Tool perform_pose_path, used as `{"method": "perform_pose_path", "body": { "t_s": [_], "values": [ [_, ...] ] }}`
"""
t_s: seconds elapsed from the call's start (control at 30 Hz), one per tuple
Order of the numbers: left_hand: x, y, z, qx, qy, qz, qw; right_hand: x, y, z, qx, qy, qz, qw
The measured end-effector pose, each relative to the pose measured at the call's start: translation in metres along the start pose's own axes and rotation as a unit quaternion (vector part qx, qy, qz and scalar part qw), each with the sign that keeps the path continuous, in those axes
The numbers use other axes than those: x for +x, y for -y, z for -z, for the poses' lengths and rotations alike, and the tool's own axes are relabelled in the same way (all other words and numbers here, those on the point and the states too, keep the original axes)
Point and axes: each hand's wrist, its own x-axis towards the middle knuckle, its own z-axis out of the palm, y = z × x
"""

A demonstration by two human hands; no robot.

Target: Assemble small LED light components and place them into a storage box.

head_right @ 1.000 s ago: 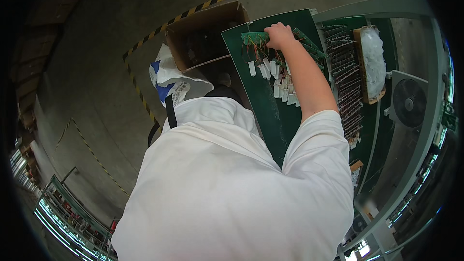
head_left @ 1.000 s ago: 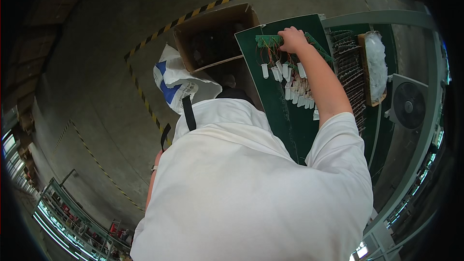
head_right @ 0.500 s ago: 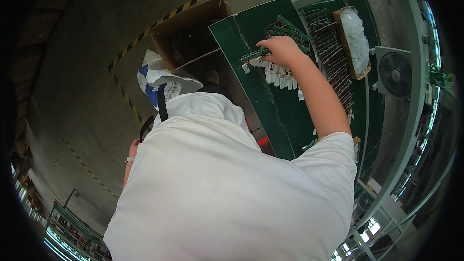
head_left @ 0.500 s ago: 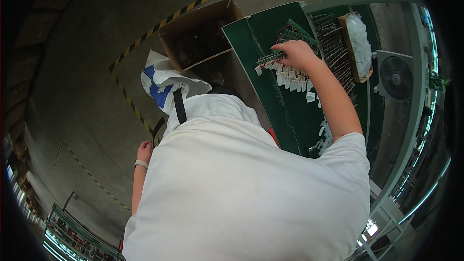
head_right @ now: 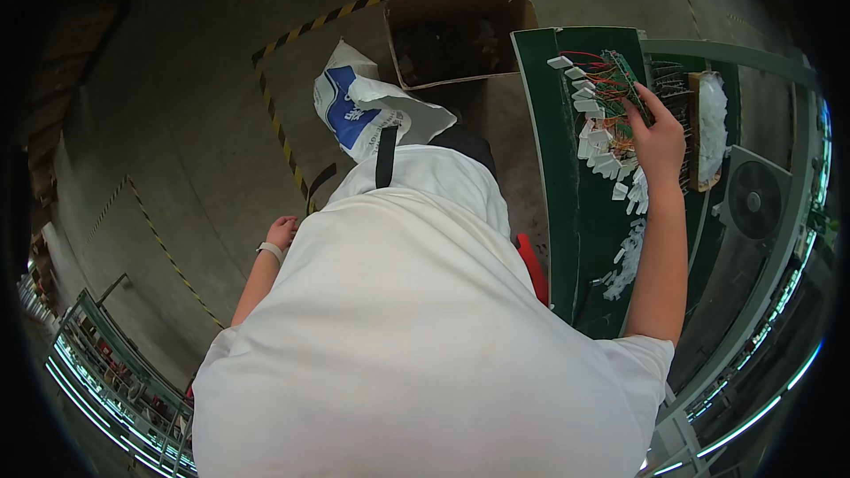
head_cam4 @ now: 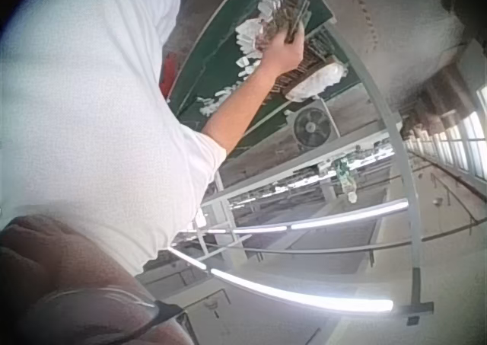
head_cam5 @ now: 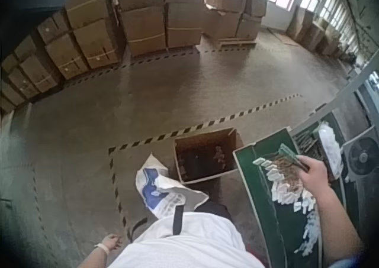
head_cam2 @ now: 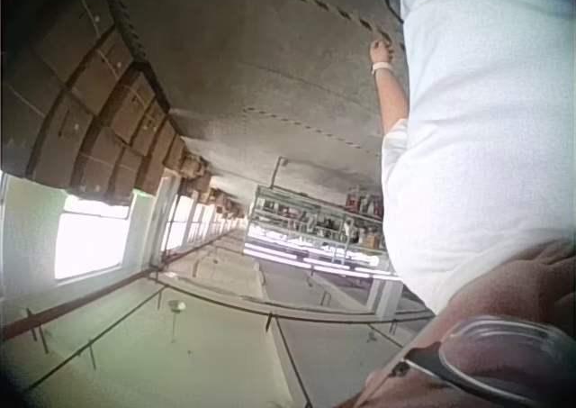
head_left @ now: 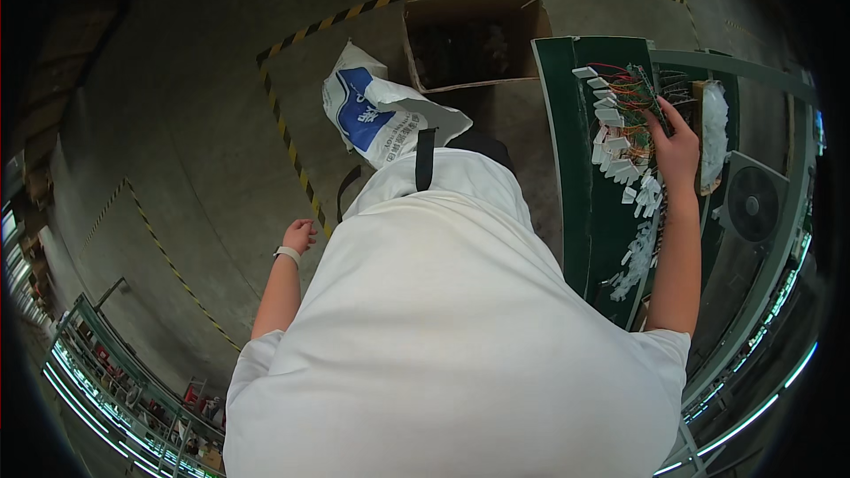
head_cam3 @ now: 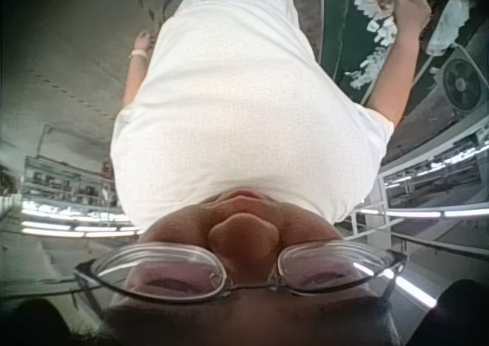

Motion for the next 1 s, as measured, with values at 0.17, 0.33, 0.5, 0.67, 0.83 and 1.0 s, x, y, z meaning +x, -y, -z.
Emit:
{"method": "perform_pose_path", "body": {
  "t_s": [0.17, 0.33, 0.5, 0.67, 0.83, 1.0],
  "values": [
    [0.01, 0.047, 0.007, -0.05, -0.001, 0.054, 0.997, 0.03, 0.056, -0.043, 0.18, 0.068, -0.076, 0.978],
    [-0.01, 0.022, -0.026, -0.172, -0.034, 0.091, 0.98, 0.064, 0.061, -0.137, 0.219, 0.147, -0.066, 0.962],
    [-0.041, -0.011, -0.096, -0.142, 0.014, 0.05, 0.989, 0.111, 0.103, -0.212, 0.089, 0.221, -0.002, 0.971],
    [-0.074, -0.006, -0.158, -0.119, 0.04, 0.083, 0.989, 0.161, 0.095, -0.329, -0.117, 0.282, 0.256, 0.917],
    [-0.093, 0.041, -0.193, -0.204, 0.026, 0.216, 0.955, 0.197, 0.05, -0.431, -0.299, 0.363, 0.421, 0.776],
    [-0.121, 0.065, -0.213, -0.216, 0.038, 0.242, 0.945, 0.225, 0.037, -0.471, -0.461, 0.455, 0.385, 0.658]
  ]
}}
